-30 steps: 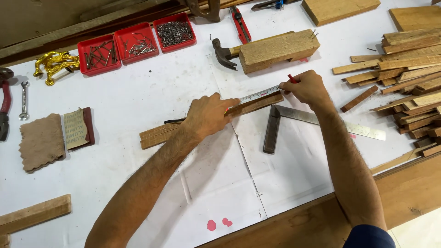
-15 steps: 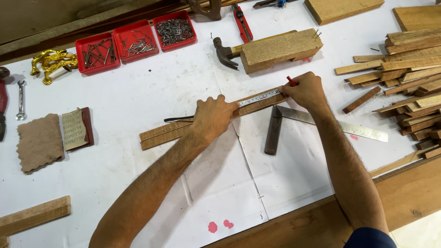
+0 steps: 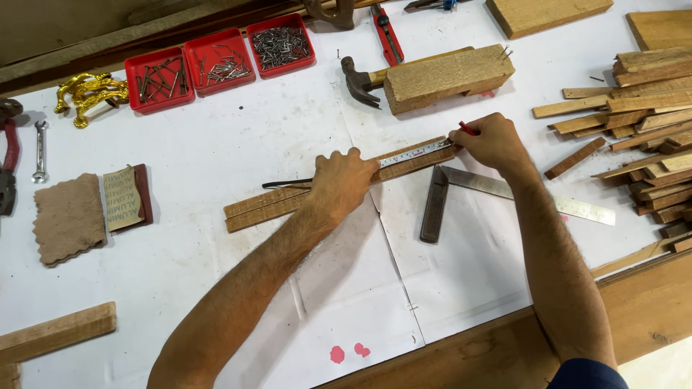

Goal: Measuring and marking wooden strips using a tape measure and a square.

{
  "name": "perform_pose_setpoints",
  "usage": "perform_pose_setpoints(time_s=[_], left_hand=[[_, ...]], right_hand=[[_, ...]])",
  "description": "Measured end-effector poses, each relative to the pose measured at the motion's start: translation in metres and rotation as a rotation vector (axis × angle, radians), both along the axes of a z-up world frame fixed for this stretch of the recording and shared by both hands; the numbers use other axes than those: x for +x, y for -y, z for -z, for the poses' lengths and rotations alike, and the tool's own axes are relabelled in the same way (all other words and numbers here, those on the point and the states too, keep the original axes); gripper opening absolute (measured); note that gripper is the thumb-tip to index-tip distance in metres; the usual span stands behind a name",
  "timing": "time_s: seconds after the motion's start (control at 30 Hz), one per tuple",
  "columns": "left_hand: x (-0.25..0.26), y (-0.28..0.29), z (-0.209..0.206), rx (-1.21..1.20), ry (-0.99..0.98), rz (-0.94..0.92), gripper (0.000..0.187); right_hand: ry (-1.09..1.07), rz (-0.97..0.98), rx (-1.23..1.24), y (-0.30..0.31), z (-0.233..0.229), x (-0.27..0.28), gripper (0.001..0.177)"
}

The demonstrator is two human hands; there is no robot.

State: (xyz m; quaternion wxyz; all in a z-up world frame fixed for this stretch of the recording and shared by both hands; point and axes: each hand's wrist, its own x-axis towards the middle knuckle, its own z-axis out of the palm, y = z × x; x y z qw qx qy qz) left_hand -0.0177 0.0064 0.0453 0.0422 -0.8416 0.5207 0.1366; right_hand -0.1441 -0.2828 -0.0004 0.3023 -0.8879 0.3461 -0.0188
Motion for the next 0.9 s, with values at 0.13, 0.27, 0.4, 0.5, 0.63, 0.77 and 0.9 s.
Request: perform_pose_setpoints(time_s=[0.13, 0.27, 0.4, 0.5, 0.63, 0.77, 0.9], left_hand=[[0.000, 0.000, 0.002, -0.013, -0.001, -0.007, 0.020], [-0.001, 0.000, 0.002, -0.019, 0.012, -0.007, 0.019], [-0.001, 0.000, 0.003, -0.031, 0.020, -0.009, 0.018], [-0.001, 0.000, 0.005, -0.043, 0.023, -0.005, 0.016], [0.000, 0.003, 0.006, -0.045, 0.029, 0.001, 0.015], [-0.001, 0.005, 0.002, -0.011, 0.015, 0.002, 0.017], [-0.002, 0.005, -0.001, 0.006, 0.029, 0.007, 0.017]], right_hand=[[-0.071, 0.076, 0.096, -0.009, -0.025, -0.003, 0.027], [-0.040, -0.018, 0.101, -0.005, -0.018, -0.004, 0.026], [-0.037, -0.067, 0.039, -0.005, -0.013, -0.002, 0.026], [-0.057, -0.070, 0.008, -0.005, -0.010, -0.002, 0.026], [-0.052, -0.084, -0.002, -0.008, -0.011, -0.003, 0.027], [-0.076, -0.060, -0.032, -0.014, -0.019, -0.001, 0.030], [0.184, 0.112, -0.019, -0.034, -0.041, 0.003, 0.032]])
